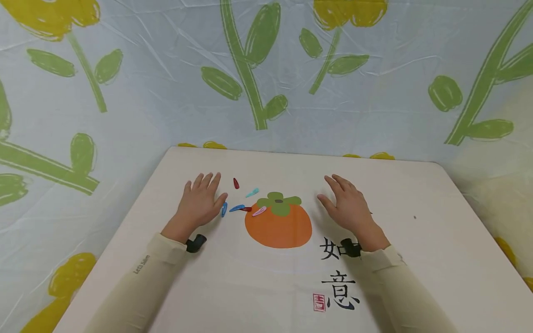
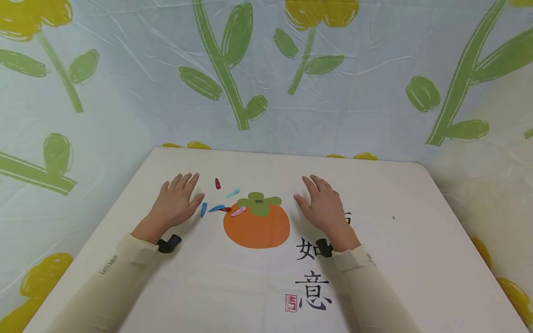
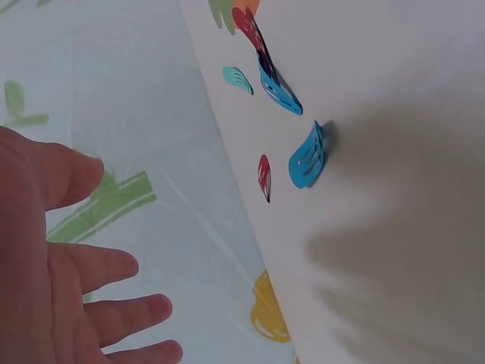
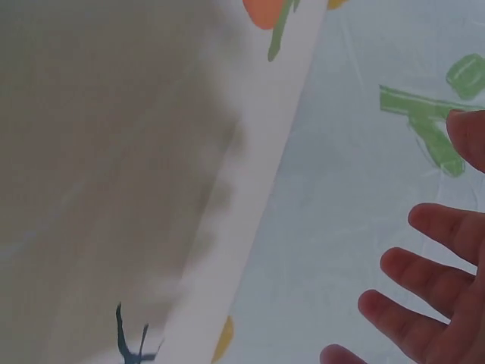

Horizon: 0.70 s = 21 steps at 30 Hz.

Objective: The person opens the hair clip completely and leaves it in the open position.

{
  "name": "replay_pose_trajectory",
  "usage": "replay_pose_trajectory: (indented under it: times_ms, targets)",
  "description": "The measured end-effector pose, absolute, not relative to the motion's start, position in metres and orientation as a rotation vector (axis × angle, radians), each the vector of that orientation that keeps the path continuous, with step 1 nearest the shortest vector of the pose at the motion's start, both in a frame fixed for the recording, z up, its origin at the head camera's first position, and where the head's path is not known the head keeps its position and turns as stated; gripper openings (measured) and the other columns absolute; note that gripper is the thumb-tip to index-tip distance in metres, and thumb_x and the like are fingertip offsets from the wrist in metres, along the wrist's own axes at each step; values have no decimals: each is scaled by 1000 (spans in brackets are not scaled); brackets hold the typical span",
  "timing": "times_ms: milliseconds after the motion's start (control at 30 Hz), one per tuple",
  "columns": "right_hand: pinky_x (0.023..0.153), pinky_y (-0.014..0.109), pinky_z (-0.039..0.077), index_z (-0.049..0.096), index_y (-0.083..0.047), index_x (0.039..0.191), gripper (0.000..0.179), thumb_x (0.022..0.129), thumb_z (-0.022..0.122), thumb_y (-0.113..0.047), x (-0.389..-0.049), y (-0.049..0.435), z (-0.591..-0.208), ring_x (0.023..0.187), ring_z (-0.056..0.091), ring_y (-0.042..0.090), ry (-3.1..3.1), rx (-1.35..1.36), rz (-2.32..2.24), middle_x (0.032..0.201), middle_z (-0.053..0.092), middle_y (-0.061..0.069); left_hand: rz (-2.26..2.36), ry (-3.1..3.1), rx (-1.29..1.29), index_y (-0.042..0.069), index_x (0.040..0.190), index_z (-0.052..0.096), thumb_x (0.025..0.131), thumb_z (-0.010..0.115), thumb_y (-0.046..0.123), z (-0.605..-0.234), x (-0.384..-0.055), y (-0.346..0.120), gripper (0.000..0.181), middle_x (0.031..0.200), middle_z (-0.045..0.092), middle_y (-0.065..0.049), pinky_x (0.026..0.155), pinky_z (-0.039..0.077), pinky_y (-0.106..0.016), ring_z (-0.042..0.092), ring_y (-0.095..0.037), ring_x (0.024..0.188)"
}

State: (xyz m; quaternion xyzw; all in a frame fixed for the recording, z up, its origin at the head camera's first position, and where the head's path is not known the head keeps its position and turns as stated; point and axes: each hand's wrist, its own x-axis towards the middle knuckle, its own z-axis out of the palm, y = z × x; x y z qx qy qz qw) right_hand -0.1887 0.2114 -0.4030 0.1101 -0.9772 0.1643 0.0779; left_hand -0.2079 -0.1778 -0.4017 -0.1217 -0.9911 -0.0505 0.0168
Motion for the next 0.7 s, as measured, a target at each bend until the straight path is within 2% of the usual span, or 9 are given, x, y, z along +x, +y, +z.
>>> replay_pose_trajectory:
  times_ms: [233,700]
  targets:
    - [104,63,33,40,-9,146,60,97,53,-40,-196,198,-409,136,37,42,-2917,368,538,150,37,20,-163,-3063,-392,6,152,28,100,39,45,-404,-207,-171,66,151,37,-20,112,22,-64,30,-42,141]
    - [102,60,39,50,-9,139,50,97,55,-36,-205,169,-412,131,45,39,-2880,488,602,142,49,17,-163,-2986,-444,4,143,44,97,50,39,-408,-202,-156,59,137,54,-17,100,41,-56,48,-39,126]
